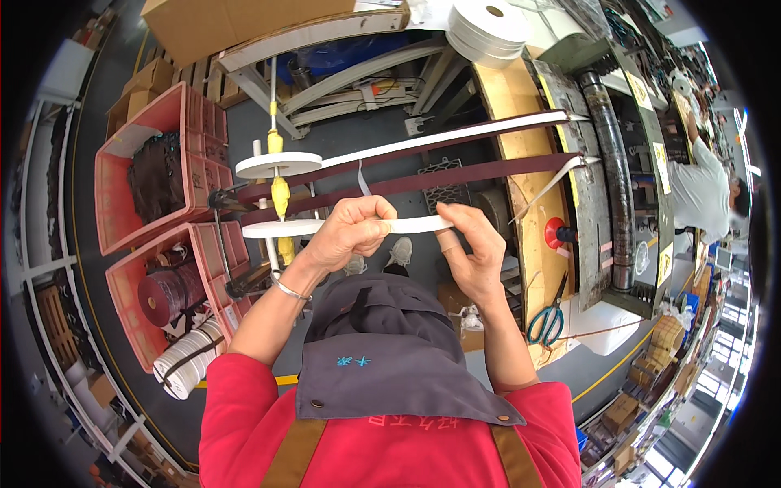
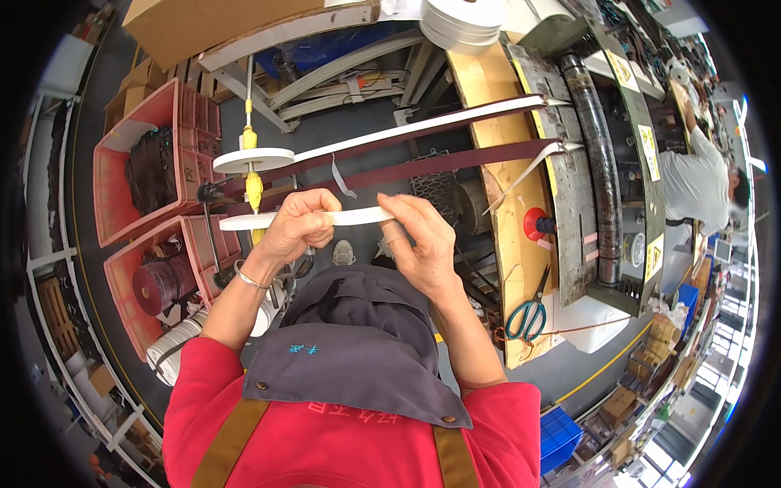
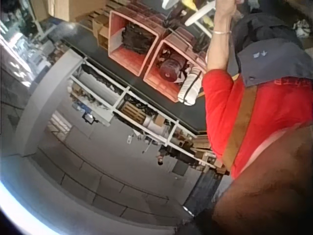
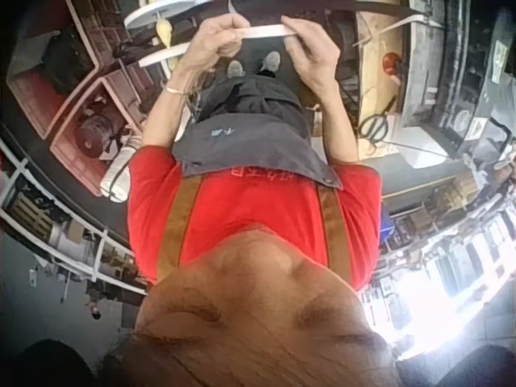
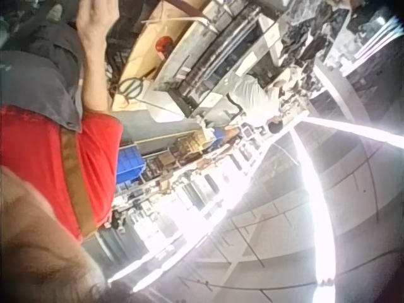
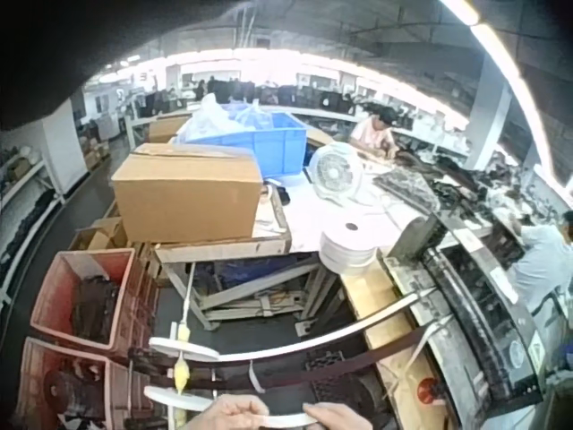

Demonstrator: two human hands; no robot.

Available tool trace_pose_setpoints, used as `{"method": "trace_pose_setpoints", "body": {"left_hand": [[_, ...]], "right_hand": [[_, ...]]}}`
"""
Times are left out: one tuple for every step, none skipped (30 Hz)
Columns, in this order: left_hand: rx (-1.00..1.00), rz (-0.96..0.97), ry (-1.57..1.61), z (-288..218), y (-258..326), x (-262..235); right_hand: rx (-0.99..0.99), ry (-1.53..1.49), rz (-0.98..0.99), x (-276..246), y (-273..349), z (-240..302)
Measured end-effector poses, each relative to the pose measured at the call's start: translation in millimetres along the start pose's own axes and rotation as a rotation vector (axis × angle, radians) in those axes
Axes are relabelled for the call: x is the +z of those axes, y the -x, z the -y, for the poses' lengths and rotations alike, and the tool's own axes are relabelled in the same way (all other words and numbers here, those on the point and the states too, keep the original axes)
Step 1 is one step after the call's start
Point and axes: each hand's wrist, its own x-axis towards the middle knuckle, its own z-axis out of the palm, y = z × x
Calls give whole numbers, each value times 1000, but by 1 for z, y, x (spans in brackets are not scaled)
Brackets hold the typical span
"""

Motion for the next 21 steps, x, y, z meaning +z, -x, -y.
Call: {"method": "trace_pose_setpoints", "body": {"left_hand": [[-39,12,-12,0,-5,0],[-79,25,-24,0,-11,0],[-107,27,-70,-2,-17,-1],[-60,2,-226,1,-23,3],[-10,-22,-381,4,-29,8],[23,29,-574,14,-36,3],[-20,22,-845,13,-41,9],[14,31,-951,21,-48,10],[51,43,-1054,29,-54,13],[34,66,-1067,33,-61,19],[8,83,-1060,38,-69,23],[-19,100,-1053,44,-78,26],[-44,114,-1046,50,-85,29],[-79,128,-1055,54,-95,34],[-99,143,-965,62,-104,37],[-122,153,-877,72,-114,37],[-146,162,-789,80,-123,39],[-201,196,-766,85,-132,42],[-227,219,-729,90,-140,46],[-252,237,-694,96,-148,49],[-278,257,-658,102,-156,53]], "right_hand": [[-11,11,-23,-2,4,-4],[-22,51,-72,-4,6,-9],[152,24,-39,-10,8,-8],[327,-5,-9,-18,11,-7],[502,-38,19,-26,14,-7],[626,-203,-50,-30,22,-18],[734,-330,-104,-37,26,-23],[788,-341,-119,-44,28,-25],[841,-350,-135,-52,29,-27],[867,-343,-161,-57,35,-35],[882,-373,-193,-62,42,-42],[895,-404,-226,-67,48,-49],[907,-435,-255,-73,53,-53],[933,-400,-325,-78,58,-49],[909,-304,-406,-84,68,-48],[884,-210,-482,-88,83,-48],[858,-116,-555,-93,99,-48],[838,150,-512,-104,123,-53],[813,416,-461,-118,149,-56],[873,565,-421,-130,169,-58],[935,714,-377,-141,188,-59]]}}
